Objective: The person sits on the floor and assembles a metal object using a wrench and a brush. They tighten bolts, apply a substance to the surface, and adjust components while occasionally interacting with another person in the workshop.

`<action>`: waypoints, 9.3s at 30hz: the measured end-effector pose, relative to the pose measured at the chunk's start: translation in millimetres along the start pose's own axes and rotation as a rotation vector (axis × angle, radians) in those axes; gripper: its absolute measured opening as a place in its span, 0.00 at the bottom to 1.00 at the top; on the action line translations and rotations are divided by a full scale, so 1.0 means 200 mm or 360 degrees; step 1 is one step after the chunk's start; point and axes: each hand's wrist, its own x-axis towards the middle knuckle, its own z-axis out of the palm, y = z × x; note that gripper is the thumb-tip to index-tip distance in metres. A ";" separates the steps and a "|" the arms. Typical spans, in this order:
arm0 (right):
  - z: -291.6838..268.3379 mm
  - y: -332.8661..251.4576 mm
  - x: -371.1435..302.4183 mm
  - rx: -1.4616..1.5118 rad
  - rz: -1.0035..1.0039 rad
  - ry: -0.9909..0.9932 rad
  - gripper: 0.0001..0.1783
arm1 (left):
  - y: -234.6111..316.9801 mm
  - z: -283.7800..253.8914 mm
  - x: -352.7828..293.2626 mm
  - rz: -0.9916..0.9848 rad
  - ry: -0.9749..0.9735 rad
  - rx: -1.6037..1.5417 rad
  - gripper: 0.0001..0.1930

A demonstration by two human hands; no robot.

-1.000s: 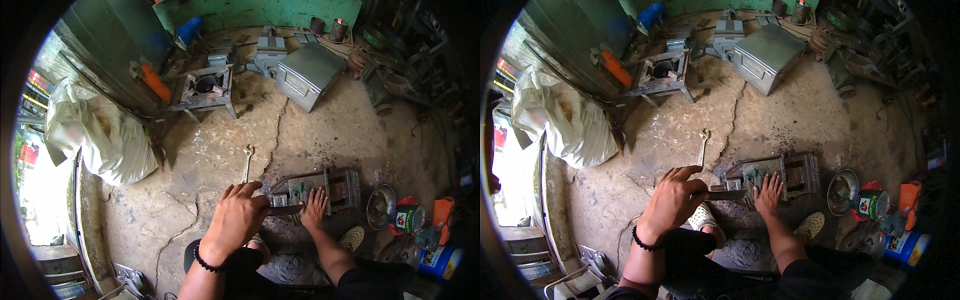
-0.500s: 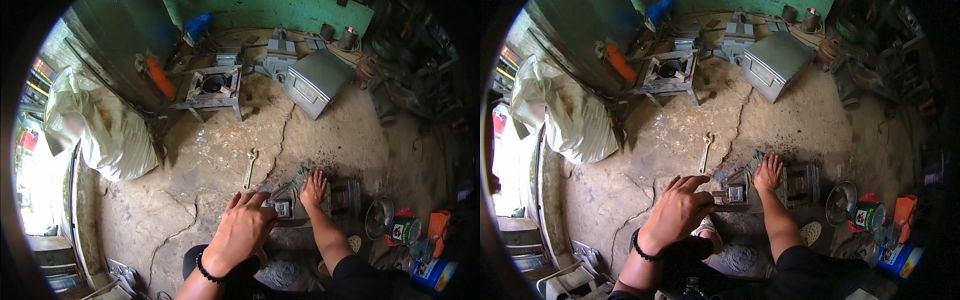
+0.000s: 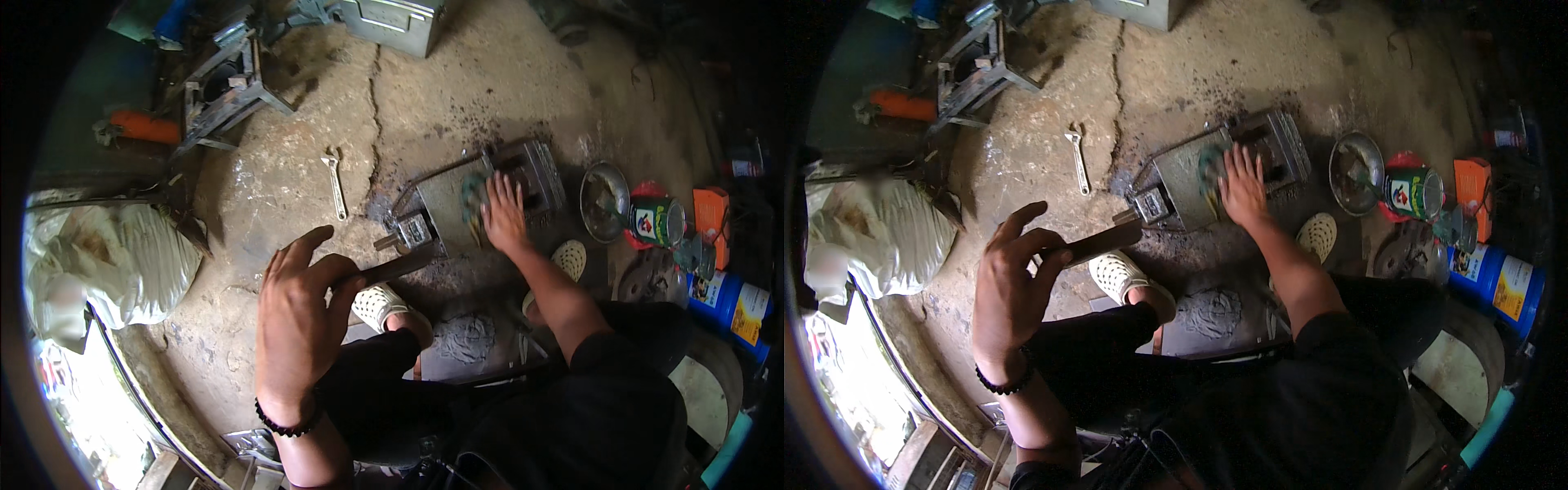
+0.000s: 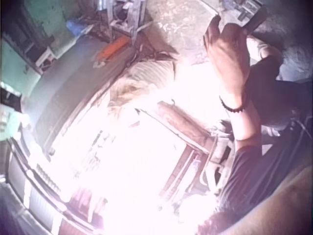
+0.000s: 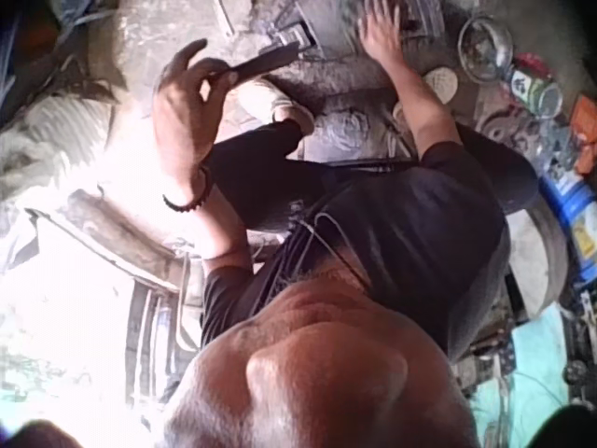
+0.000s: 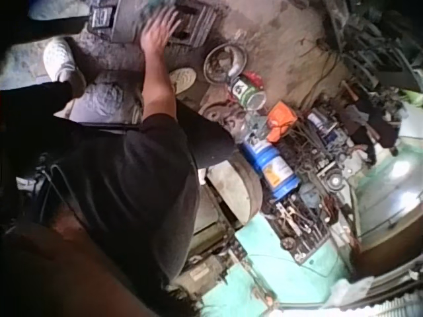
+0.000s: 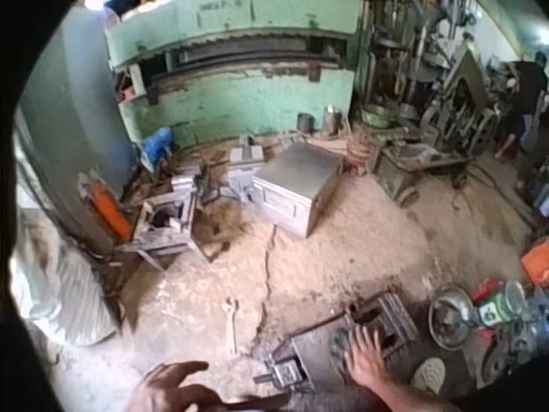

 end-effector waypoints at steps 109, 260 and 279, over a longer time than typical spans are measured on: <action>-0.52 -0.48 -0.64 0.3278 -0.0266 -0.1219 0.40 | -0.12 0.46 -0.07 -0.0149 -0.0828 -0.0219 0.17; -0.02 1.26 1.31 0.1486 0.0732 0.1292 0.22 | -0.22 2.48 0.34 -0.0437 -0.0616 -0.0079 0.20; 0.06 1.68 -0.63 0.0569 0.1621 0.0333 0.10 | -0.02 1.85 0.60 -0.0506 -0.0722 0.0507 0.29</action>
